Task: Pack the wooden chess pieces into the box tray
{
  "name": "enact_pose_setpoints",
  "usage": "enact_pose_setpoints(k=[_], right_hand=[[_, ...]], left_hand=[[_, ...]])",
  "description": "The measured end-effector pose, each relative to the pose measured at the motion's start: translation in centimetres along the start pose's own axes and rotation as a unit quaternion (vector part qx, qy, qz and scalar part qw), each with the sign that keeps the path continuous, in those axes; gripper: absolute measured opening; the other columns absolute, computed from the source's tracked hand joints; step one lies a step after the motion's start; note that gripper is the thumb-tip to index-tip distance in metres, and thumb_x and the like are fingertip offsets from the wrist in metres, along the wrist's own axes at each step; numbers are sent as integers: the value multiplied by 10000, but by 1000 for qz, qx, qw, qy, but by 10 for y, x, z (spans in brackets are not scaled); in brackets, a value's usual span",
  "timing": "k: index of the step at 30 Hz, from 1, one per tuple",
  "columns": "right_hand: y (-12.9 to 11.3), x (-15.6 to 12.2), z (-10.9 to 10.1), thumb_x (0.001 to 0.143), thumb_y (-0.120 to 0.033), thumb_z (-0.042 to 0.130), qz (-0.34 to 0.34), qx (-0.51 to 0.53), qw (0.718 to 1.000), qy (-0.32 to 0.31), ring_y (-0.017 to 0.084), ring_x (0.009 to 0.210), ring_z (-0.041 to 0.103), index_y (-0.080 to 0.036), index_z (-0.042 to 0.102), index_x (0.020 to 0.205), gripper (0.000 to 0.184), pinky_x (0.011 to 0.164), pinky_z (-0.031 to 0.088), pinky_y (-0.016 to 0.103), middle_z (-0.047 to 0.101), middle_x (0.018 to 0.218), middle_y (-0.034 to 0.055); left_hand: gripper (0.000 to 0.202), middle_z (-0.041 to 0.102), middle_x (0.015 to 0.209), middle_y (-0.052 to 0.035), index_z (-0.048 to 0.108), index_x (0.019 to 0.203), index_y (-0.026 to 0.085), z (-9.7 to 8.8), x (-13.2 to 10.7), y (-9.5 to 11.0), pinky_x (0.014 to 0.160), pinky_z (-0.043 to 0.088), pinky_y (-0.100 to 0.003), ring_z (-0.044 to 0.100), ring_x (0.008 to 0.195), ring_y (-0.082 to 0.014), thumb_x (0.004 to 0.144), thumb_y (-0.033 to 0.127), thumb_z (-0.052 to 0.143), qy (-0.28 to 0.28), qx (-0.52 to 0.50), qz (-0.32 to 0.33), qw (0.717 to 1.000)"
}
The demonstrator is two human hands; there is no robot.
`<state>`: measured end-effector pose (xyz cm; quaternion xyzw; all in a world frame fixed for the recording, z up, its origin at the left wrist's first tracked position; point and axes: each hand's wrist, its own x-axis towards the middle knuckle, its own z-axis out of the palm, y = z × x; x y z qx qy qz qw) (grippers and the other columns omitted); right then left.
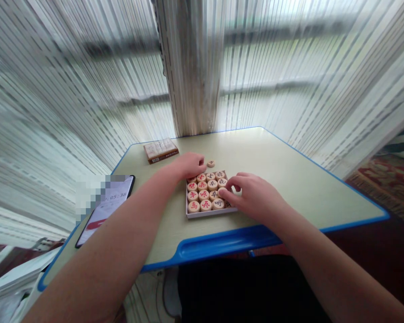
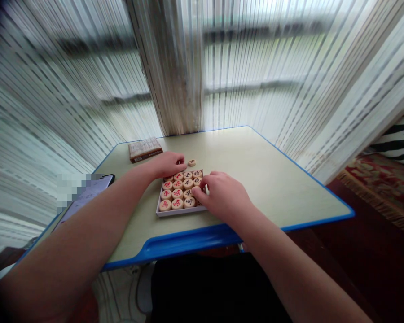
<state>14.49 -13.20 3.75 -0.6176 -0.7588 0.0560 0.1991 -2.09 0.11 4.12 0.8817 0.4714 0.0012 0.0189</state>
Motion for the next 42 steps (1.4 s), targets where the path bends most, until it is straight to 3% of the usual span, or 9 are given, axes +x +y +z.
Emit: enact_pose_setpoints(k=[10, 19, 23, 32, 38, 42], right_hand=[[2, 0, -4, 753, -299, 586, -18, 72, 997, 34, 127, 616, 507, -186, 613, 711, 123, 577, 363, 248, 594, 723, 17], [8, -2, -12, 708, -214, 564, -48, 84, 995, -14, 136, 644, 522, -197, 691, 773, 144, 616, 384, 254, 601, 714, 17], [13, -1, -13, 705, -227, 559, -42, 78, 996, -14, 140, 657, 528, -196, 689, 860, 205, 602, 377, 251, 605, 740, 18], [6, -1, -9, 729, -387, 580, -15, 52, 998, -30, 149, 648, 515, -194, 665, 778, 217, 591, 361, 263, 599, 743, 27], [7, -1, -10, 725, -264, 548, -25, 55, 998, -19, 138, 643, 505, -199, 674, 838, 181, 603, 354, 254, 581, 711, 13], [7, -2, -11, 739, -325, 551, -12, 43, 999, 0, 131, 617, 493, -194, 661, 822, 190, 576, 329, 246, 572, 696, 8]], left_hand=[[301, 685, 857, -73, 636, 831, 170, 0, 0, 0, 588, 377, -246, 583, 734, -175, 776, 383, 430, 1, 9, 6, 1000], [298, 680, 850, -72, 642, 828, 169, 1, 1, 0, 605, 389, -246, 583, 745, -176, 773, 375, 433, 2, 9, 4, 1000], [295, 681, 852, -73, 644, 838, 171, 1, 1, -1, 607, 389, -251, 583, 743, -181, 774, 369, 435, 0, 2, 3, 1000], [295, 685, 862, -74, 642, 838, 170, 0, 0, 0, 598, 379, -253, 586, 746, -183, 778, 369, 432, 1, 9, 5, 1000], [296, 681, 855, -75, 639, 834, 167, 1, 1, 0, 604, 380, -256, 580, 745, -186, 777, 369, 431, -2, 10, 4, 1000], [292, 678, 850, -73, 635, 835, 165, 1, 1, 0, 596, 374, -252, 577, 739, -181, 778, 368, 433, -3, 10, 3, 1000]])
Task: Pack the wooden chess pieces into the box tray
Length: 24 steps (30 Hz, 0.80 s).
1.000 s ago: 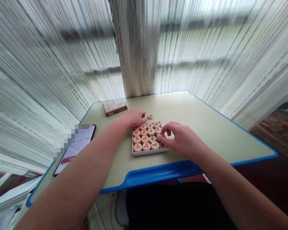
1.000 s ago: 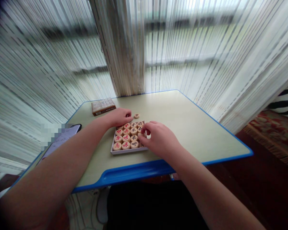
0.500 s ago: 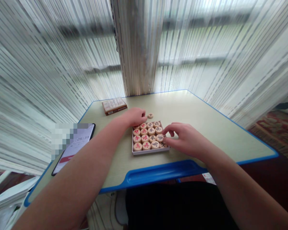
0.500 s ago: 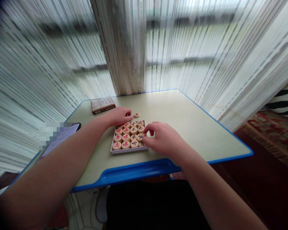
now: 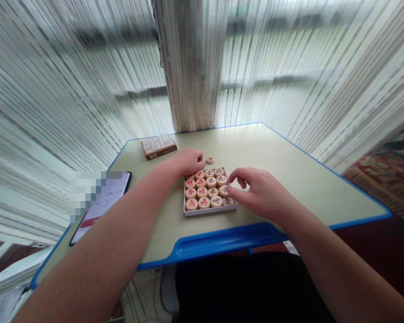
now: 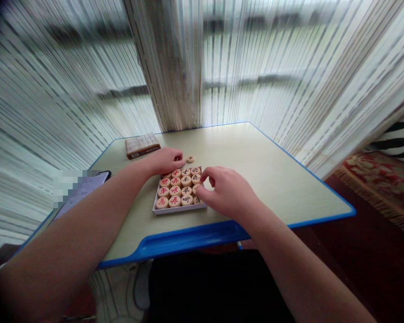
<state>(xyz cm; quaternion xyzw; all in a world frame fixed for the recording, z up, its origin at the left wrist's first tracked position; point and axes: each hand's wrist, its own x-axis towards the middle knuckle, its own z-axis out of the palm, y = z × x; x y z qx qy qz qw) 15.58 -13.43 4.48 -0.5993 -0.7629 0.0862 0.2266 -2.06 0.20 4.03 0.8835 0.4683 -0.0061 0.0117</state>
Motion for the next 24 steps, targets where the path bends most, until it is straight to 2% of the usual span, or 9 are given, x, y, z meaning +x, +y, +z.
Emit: enact_pose_setpoints(k=[3, 14, 24], right_hand=[[0, 0, 2, 729, -384, 573, 8, -18, 1000, -6, 129, 602, 483, -193, 662, 798, 222, 561, 313, 246, 568, 696, 10], [1, 1, 4, 732, -360, 581, 15, -2, 1000, -5, 122, 582, 467, -219, 657, 894, 228, 542, 286, 240, 558, 663, -11], [2, 2, 3, 734, -356, 584, 6, -2, 1000, -18, 122, 579, 468, -220, 668, 814, 179, 545, 295, 245, 542, 632, -15]], left_hand=[[294, 675, 840, -73, 633, 832, 163, 0, 0, 0, 593, 367, -253, 573, 733, -180, 778, 371, 433, 0, -2, 0, 1000], [291, 675, 843, -70, 641, 837, 157, -1, 0, 1, 582, 350, -246, 569, 731, -171, 773, 357, 439, 2, -5, 1, 1000], [301, 678, 856, -77, 643, 844, 159, 0, 0, 0, 582, 357, -250, 576, 734, -178, 773, 368, 438, 3, -8, -1, 1000]])
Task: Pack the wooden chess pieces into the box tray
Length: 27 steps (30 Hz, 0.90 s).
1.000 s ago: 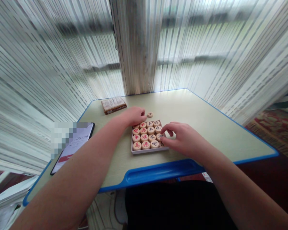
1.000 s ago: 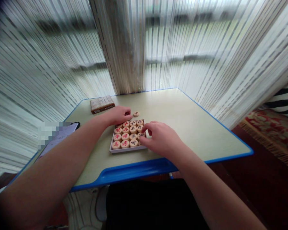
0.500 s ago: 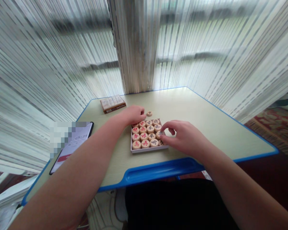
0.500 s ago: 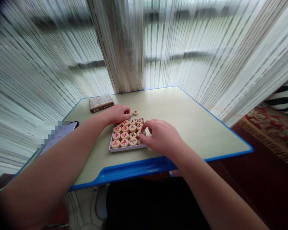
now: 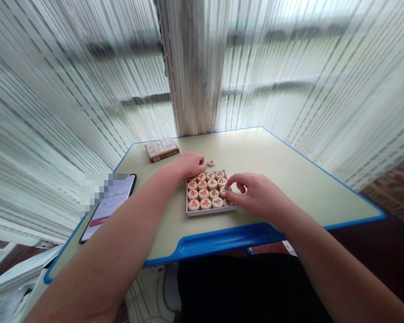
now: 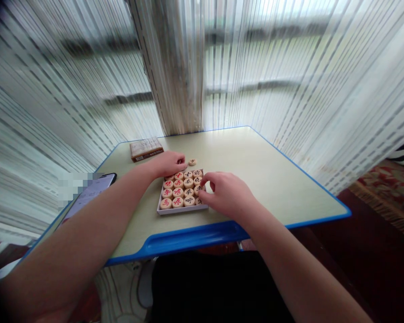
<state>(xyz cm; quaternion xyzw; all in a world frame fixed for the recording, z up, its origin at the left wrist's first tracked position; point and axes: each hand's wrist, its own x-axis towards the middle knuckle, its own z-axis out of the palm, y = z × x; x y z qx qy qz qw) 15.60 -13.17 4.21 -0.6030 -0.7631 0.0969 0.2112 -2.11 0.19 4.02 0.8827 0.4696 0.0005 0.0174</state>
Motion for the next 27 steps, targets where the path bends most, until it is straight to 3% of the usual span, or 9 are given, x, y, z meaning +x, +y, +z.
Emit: enact_pose_setpoints(k=[5, 10, 17, 27], right_hand=[[-3, -3, -1, 766, -316, 577, -76, 50, 996, 21, 129, 623, 495, -195, 682, 827, 171, 598, 358, 253, 550, 670, 5], [-8, -7, 4, 800, -285, 568, -169, 81, 982, -14, 159, 781, 548, -212, 702, 902, 183, 717, 411, 284, 615, 847, 49], [-9, -5, 5, 780, -269, 597, -165, 60, 984, -33, 174, 806, 532, -191, 687, 829, 129, 732, 414, 303, 612, 843, 55], [-9, -6, 5, 781, -209, 555, -167, 71, 983, -39, 185, 841, 549, -193, 697, 871, 169, 776, 423, 308, 637, 860, 62]], left_hand=[[303, 681, 874, -77, 648, 860, 162, 1, 1, -2, 599, 370, -253, 577, 733, -181, 767, 363, 441, -5, -2, 3, 1000], [303, 681, 855, -74, 642, 852, 164, 0, 1, -1, 580, 358, -252, 578, 731, -180, 774, 373, 437, -2, -1, 0, 1000], [300, 681, 855, -67, 641, 849, 165, 1, 0, 1, 595, 368, -245, 578, 745, -174, 775, 378, 444, -1, 4, -5, 1000], [302, 679, 861, -75, 642, 844, 162, 0, 1, 0, 603, 370, -255, 576, 749, -186, 774, 376, 440, 0, 1, -1, 1000]])
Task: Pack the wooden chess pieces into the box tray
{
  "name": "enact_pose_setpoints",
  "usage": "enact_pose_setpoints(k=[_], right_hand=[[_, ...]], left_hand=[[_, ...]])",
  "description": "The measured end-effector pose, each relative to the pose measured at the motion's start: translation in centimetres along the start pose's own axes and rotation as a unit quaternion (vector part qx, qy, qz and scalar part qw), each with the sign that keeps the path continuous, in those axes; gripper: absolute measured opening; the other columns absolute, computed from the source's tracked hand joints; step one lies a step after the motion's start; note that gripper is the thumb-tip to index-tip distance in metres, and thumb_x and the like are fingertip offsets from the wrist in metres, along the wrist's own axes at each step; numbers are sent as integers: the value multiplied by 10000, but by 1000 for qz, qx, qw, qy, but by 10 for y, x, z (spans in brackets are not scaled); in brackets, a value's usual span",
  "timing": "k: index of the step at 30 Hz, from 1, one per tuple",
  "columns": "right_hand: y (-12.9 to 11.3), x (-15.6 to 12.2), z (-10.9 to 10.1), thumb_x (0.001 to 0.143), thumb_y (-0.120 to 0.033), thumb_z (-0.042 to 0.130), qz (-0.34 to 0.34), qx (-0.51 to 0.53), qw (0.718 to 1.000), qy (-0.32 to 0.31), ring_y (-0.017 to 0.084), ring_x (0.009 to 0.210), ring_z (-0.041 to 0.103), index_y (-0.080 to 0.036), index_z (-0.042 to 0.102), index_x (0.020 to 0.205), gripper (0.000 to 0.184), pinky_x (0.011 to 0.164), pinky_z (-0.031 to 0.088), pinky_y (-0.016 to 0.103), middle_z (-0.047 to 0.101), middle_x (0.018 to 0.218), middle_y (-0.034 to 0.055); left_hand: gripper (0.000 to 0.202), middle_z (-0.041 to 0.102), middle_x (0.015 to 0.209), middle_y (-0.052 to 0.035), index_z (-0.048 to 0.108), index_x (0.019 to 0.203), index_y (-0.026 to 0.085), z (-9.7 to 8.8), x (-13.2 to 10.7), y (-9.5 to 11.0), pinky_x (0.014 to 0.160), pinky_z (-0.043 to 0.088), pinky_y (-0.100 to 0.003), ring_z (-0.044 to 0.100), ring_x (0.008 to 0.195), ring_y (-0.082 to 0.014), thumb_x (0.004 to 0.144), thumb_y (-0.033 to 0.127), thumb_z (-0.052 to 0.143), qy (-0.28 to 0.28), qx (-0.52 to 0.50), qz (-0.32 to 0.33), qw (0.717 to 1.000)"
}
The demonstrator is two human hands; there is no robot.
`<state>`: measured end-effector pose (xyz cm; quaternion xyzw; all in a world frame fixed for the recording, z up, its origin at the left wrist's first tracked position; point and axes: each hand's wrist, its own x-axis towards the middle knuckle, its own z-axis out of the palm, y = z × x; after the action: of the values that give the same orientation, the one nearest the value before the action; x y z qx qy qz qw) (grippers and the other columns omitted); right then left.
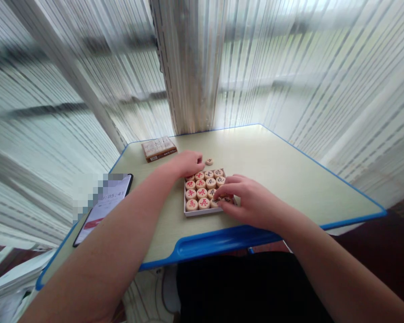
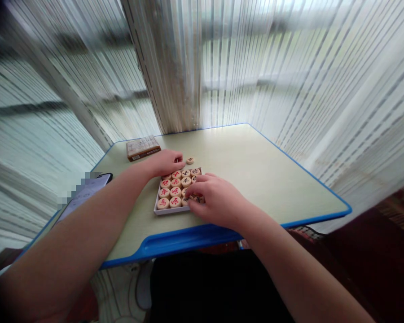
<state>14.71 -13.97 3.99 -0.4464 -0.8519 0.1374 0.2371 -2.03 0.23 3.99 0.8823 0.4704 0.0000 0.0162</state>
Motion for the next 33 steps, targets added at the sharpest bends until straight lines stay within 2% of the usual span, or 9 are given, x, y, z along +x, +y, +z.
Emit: enact_pose_setpoints(k=[6, 12, 16, 19, 21, 23, 25, 29, 33], right_hand=[[-2, 4, 1, 769, -248, 600, 36, -5, 999, 2, 174, 780, 541, -190, 699, 817, 124, 722, 420, 291, 633, 793, 49], [-1, 3, 1, 789, -299, 597, 18, 0, 1000, 20, 161, 757, 537, -178, 673, 764, 145, 701, 408, 280, 619, 771, 44], [1, -1, -1, 818, -251, 553, 22, -4, 996, 84, 150, 741, 529, -176, 654, 759, 139, 699, 407, 276, 588, 734, 33], [6, 2, -11, 832, -254, 526, 39, -18, 990, 132, 150, 740, 537, -179, 652, 773, 157, 705, 418, 280, 579, 729, 31], [12, 13, -22, 834, -254, 512, 55, -39, 991, 111, 160, 762, 554, -186, 667, 824, 169, 723, 430, 297, 604, 785, 45], [19, 33, -33, 818, -219, 510, 72, -66, 994, 51, 172, 779, 574, -200, 681, 911, 196, 747, 444, 322, 630, 869, 63], [28, 56, -38, 792, -125, 492, 60, -91, 994, 8, 185, 860, 588, -211, 693, 960, 276, 827, 437, 344, 641, 977, 79], [52, 86, -25, 803, -67, 456, -24, -96, 995, 1, 180, 977, 567, -222, 720, 915, 326, 919, 405, 348, 650, 1061, 61], [76, 86, -5, 786, -73, 479, -16, -100, 994, -31, 183, 944, 582, -206, 731, 848, 291, 924, 399, 353, 671, 1022, 58]], left_hand=[[302, 678, 856, -74, 643, 844, 159, 1, 0, -1, 618, 381, -248, 579, 746, -179, 775, 376, 443, 2, -4, 1, 1000], [316, 679, 853, -77, 647, 849, 157, 0, 0, 0, 627, 388, -252, 577, 744, -182, 770, 383, 441, -2, -1, 4, 1000], [280, 674, 815, -76, 637, 798, 152, 0, 0, -2, 601, 381, -263, 570, 718, -183, 755, 365, 461, 11, -32, 12, 999], [233, 664, 769, -62, 627, 750, 144, 3, 3, -10, 602, 398, -256, 567, 694, -164, 738, 336, 495, 14, -147, -10, 989], [224, 645, 701, -46, 617, 763, 134, 6, 5, -19, 572, 406, -242, 552, 616, -130, 749, 317, 488, 16, -285, -55, 957], [239, 623, 653, -38, 611, 781, 126, 8, 6, -29, 522, 399, -232, 516, 540, -105, 756, 326, 484, 33, -386, -99, 917], [238, 648, 727, -49, 617, 835, 117, 8, 4, -37, 529, 417, -224, 530, 562, -95, 742, 309, 512, 32, -448, -99, 888], [329, 688, 906, -59, 655, 937, 140, 9, 1, -46, 700, 475, -256, 603, 763, -136, 651, 302, 642, -34, -448, -27, 893], [328, 702, 925, -55, 676, 912, 145, 12, 3, -48, 813, 467, -275, 619, 853, -167, 644, 332, 655, -55, -425, -18, 903]])
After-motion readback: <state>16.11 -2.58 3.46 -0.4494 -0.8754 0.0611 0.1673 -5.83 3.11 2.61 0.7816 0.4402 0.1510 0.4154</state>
